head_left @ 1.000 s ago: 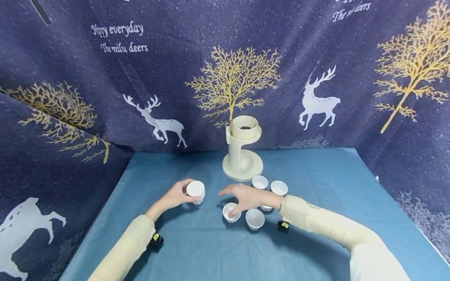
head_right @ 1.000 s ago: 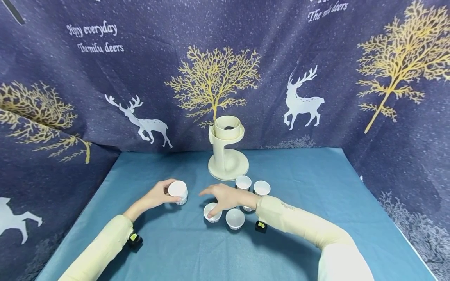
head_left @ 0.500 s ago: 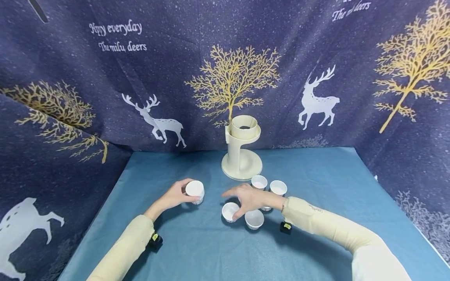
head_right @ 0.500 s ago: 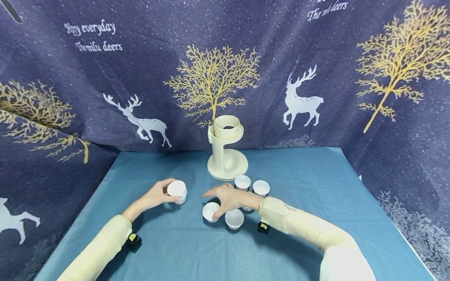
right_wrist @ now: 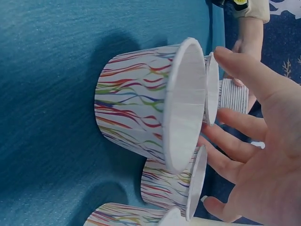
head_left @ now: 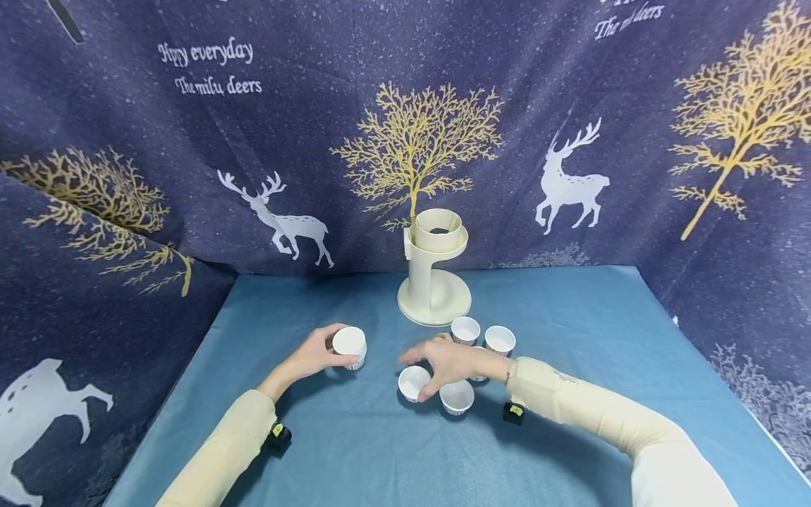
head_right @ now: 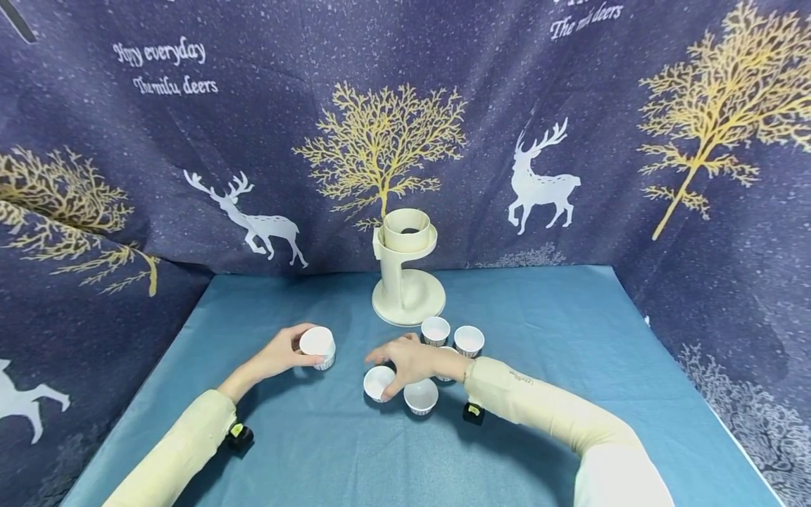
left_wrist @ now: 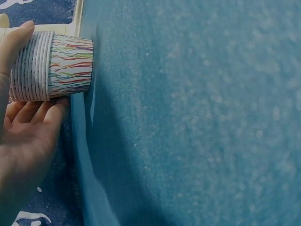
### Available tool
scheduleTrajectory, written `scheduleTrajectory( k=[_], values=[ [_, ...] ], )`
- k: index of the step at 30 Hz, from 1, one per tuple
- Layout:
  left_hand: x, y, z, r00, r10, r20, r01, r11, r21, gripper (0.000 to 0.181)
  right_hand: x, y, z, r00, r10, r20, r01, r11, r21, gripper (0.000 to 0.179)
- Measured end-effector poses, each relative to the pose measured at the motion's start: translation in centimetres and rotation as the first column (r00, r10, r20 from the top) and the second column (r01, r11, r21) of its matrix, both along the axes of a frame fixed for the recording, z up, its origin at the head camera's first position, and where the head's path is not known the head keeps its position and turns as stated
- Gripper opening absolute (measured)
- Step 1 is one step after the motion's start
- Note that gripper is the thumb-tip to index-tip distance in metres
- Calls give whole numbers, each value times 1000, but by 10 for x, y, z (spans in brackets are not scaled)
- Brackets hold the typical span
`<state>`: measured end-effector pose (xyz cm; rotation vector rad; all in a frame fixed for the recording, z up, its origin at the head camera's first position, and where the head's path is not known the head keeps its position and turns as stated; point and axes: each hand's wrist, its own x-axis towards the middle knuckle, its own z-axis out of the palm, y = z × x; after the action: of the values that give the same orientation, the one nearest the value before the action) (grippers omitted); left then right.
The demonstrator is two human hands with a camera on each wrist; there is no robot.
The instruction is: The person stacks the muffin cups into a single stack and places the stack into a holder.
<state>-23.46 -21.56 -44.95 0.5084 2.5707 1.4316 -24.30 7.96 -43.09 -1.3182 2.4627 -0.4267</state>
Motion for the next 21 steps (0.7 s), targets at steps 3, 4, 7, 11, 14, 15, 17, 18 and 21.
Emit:
scheduleTrajectory(
  k=[3,4,7,11,14,15,17,18,21],
  values=[
    [-1,0,-1,1000,-2,16,2,1000,11,56,2,1,-1,1000,1,-22,-1,1000,20,72],
    [-2,0,-1,1000,-1,19,1,1000,13,56,2,2,-1,999,4,-35,-3,1000,22,72],
    [-3,1,0,1000,-2,18,2,1000,15,56,3,2,-3,998,12,-66,-10,1000,21,72],
    [-3,1,1,1000,-11,2,11,1000,-3,56,3,2,-5,997,19,-81,-19,1000,-7,68],
    [-2,1,1,1000,-12,-5,12,1000,-16,56,3,1,-7,997,16,-78,-18,1000,-24,67],
    [-1,1,1,1000,-12,-8,12,1000,-17,56,3,1,-7,997,13,-76,-16,999,-28,67],
    [0,2,2,1000,-7,-6,7,1000,-11,56,2,1,-7,997,12,-76,-15,999,-38,64],
    [0,2,2,1000,-3,-2,3,1000,-7,56,2,0,-7,997,11,-78,-14,999,-42,62],
    [1,2,2,1000,4,14,-4,1000,0,56,1,-1,-6,997,13,-76,-16,999,-49,55]
  ],
)
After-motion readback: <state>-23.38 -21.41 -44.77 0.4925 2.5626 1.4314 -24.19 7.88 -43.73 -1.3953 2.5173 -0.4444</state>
